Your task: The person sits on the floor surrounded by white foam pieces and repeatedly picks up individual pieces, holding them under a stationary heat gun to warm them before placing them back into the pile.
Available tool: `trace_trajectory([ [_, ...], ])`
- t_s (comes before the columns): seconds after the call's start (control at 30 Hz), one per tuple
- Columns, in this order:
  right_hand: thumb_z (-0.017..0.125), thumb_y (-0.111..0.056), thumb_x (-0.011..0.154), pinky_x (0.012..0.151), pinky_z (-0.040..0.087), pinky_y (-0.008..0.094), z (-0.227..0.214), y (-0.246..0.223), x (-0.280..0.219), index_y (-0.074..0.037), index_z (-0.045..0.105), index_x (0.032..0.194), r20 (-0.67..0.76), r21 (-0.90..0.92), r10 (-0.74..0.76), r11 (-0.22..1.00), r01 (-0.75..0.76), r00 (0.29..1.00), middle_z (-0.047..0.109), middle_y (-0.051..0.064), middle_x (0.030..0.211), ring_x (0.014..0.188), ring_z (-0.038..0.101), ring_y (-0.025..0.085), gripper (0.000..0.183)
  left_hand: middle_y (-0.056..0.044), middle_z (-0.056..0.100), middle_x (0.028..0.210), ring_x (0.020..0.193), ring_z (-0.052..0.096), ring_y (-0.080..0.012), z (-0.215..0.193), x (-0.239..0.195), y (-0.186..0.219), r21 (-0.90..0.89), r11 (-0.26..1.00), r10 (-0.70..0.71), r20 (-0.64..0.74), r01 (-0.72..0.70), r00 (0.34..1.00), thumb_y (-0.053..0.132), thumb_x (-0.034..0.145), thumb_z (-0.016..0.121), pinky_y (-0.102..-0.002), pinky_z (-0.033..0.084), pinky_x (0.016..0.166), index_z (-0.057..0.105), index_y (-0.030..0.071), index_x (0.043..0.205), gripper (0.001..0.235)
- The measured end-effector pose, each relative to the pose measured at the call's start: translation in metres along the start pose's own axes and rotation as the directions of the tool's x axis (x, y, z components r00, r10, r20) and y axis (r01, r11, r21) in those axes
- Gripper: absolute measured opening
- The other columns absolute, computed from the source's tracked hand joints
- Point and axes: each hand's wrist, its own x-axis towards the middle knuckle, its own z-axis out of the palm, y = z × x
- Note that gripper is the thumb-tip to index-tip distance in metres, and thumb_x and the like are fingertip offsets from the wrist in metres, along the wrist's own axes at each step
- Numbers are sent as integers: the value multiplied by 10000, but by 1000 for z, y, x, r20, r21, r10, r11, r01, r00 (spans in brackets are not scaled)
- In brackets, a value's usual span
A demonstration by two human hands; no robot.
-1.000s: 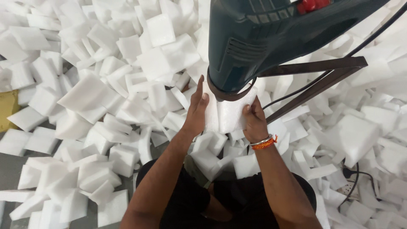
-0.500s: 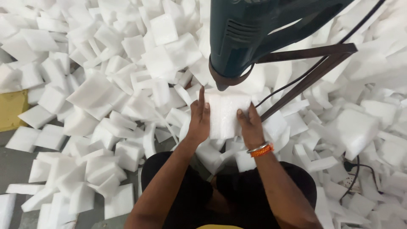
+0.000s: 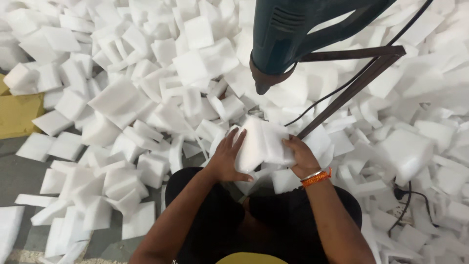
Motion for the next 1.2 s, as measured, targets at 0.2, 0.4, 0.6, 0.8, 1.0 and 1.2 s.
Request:
trace_trajectory([
  [0.2, 704, -322, 917, 937, 503, 447, 8, -30, -11, -28, 494, 1465, 120, -595, -664, 547, 589, 738, 530, 187, 1400, 1248, 543, 321, 657, -284, 572, 1387, 1328, 546, -427, -25, 17, 13, -429, 863, -243, 111, 267, 964, 661, 775, 661, -470, 405, 1144, 108, 133, 1660, 1170],
  [0.4, 773, -190, 895, 815, 562, 402, 29, -37, 11, -90, 599, 1346, 282, -795, -753, 164, 584, 595, 617, 149, 1318, 1158, 636, 316, 493, -293, 454, 1498, 1410, 437, -396, -26, 60, 7, -551, 758, -311, 166, 350, 936, 538, 909, 542, -429, 333, 1170, 182, 128, 1660, 928],
  [0.6, 735, -107, 920, 769, 565, 350, 26, -62, 53, -129, 636, 1300, 254, -763, -722, 260, 592, 644, 633, 82, 1280, 1091, 666, 258, 394, -182, 442, 1608, 1502, 369, -329, -43, 100, -11, -770, 586, -231, 138, 251, 963, 505, 926, 510, -394, 245, 1209, 311, 82, 1607, 826],
  [0.8, 722, -74, 912, 785, 566, 349, 32, -78, 78, -82, 648, 1246, 278, -734, -732, 256, 630, 622, 617, 82, 1286, 1089, 662, 254, 342, -160, 438, 1591, 1467, 394, -321, -69, 121, -21, -793, 439, -333, 293, 422, 896, 520, 880, 518, -432, 253, 1194, 293, 156, 1611, 847],
  [1.0, 725, -30, 914, 871, 565, 392, 43, -79, 86, -46, 648, 1229, 390, -721, -774, 80, 689, 498, 626, 136, 1233, 1116, 654, 331, 325, -226, 398, 1602, 1507, 341, -331, -89, 112, -15, -683, 696, -197, 115, 221, 974, 469, 968, 465, -406, 202, 1222, 264, 139, 1630, 767],
  [1.2, 718, 21, 869, 873, 566, 410, 51, -69, 68, -68, 663, 1222, 428, -705, -776, 33, 708, 463, 630, 149, 1223, 1108, 653, 354, 368, -306, 511, 1399, 1399, 431, -392, -90, 95, -6, -530, 807, -230, 124, 260, 965, 449, 935, 523, -421, 284, 1167, 276, 128, 1618, 794],
])
